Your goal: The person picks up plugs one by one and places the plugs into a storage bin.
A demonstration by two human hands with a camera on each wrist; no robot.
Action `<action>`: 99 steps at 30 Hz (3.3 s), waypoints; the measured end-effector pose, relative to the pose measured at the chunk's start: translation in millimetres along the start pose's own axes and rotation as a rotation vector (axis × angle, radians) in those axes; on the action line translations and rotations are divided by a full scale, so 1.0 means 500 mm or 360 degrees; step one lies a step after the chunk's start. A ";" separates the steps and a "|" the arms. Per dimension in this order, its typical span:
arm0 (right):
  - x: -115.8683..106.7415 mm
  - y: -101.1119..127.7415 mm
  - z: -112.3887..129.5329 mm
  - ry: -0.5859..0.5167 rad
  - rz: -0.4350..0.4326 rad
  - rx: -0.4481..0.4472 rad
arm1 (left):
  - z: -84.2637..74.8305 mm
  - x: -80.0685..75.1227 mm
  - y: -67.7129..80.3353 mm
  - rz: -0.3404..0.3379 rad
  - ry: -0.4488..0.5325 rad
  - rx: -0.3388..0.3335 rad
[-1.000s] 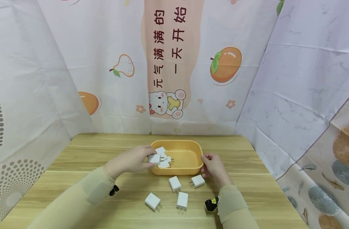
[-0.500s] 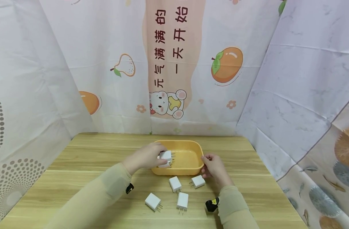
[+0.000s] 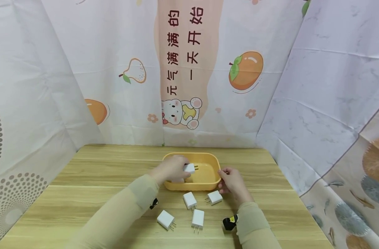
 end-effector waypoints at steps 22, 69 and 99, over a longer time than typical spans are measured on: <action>0.000 -0.002 -0.002 -0.0001 -0.0009 0.0022 | -0.025 0.018 -0.022 0.0047 -0.0061 0.0015; 0.000 0.002 0.002 -0.0016 0.0009 0.0010 | -0.038 -0.022 0.036 -0.0002 -0.0280 0.0136; 0.001 -0.002 -0.005 -0.0049 0.0006 0.0017 | -0.008 -0.038 0.153 -0.0157 -0.0302 0.0311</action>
Point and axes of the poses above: each hand's wrist, its own y-axis away from the middle knuckle, its own x-axis out of the palm, z = x × y, the point moved 8 cm from there along -y, towards the middle knuckle, and after that the axes turned 6 degrees about z, right-handed, at the moved point
